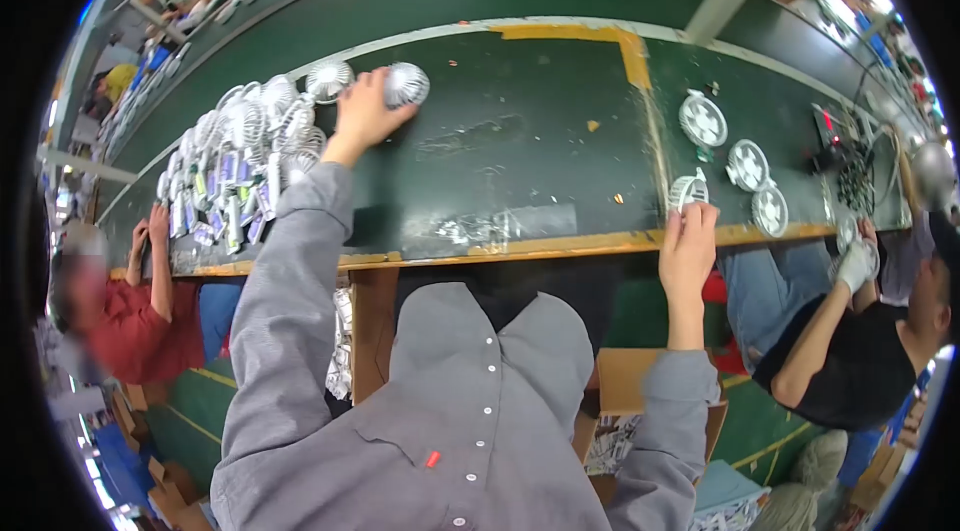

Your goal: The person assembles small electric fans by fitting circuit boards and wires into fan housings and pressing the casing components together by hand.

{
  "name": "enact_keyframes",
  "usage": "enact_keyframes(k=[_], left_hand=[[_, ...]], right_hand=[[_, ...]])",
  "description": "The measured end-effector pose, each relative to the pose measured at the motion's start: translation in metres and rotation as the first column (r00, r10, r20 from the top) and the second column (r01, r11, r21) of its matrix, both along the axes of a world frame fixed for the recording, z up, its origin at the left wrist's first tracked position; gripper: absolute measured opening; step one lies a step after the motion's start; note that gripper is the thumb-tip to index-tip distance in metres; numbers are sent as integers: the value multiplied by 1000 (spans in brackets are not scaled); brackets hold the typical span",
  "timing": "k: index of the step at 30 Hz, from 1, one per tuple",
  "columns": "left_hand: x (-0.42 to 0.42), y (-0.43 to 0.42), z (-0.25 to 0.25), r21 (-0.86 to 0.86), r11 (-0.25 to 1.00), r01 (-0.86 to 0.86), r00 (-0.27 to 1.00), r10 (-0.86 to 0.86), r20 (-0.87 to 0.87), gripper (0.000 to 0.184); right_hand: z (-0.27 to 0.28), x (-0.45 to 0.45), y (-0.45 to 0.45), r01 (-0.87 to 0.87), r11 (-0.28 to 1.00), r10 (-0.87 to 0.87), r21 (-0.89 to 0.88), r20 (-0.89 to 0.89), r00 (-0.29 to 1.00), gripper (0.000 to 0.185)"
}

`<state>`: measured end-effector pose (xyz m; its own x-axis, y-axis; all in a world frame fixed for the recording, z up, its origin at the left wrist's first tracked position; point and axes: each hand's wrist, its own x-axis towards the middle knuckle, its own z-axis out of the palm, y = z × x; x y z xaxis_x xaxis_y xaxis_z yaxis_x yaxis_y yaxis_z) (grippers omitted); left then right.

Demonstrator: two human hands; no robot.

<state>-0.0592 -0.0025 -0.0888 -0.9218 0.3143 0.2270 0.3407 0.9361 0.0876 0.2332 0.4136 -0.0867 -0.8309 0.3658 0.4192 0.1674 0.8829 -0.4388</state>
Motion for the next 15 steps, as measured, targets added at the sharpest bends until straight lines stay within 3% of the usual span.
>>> enact_keyframes(k=[3, 6, 8, 9, 12, 15], left_hand=[[23, 7, 4, 302, 952, 54, 991, -89, 102, 81], [33, 3, 2, 566, 822, 57, 998, -49, -29, 86], [56, 13, 42, 889, 430, -158, 947, -189, 260, 75], [66, 17, 58, 935, 335, -113, 950, -240, 201, 71], [91, 27, 99, 996, 74, -51, 911, -405, 76, 62], [114, 50, 136, 983, -166, -80, 832, -555, -26, 59]], right_hand=[[-23, -18, 28, -56, 959, 37, 279, 73, 997, 11], [-40, -37, 71, 31, 923, -38, 383, 11, 999, 19], [-34, -45, 74, 208, 852, -132, 481, -187, 974, 28], [-35, -51, 71, 281, 876, -215, 392, -203, 955, 37], [5, -61, -1, -4, 992, 36, 127, -257, 966, 44], [57, -53, -99, -299, 938, 254, -177, -239, 937, 50]])
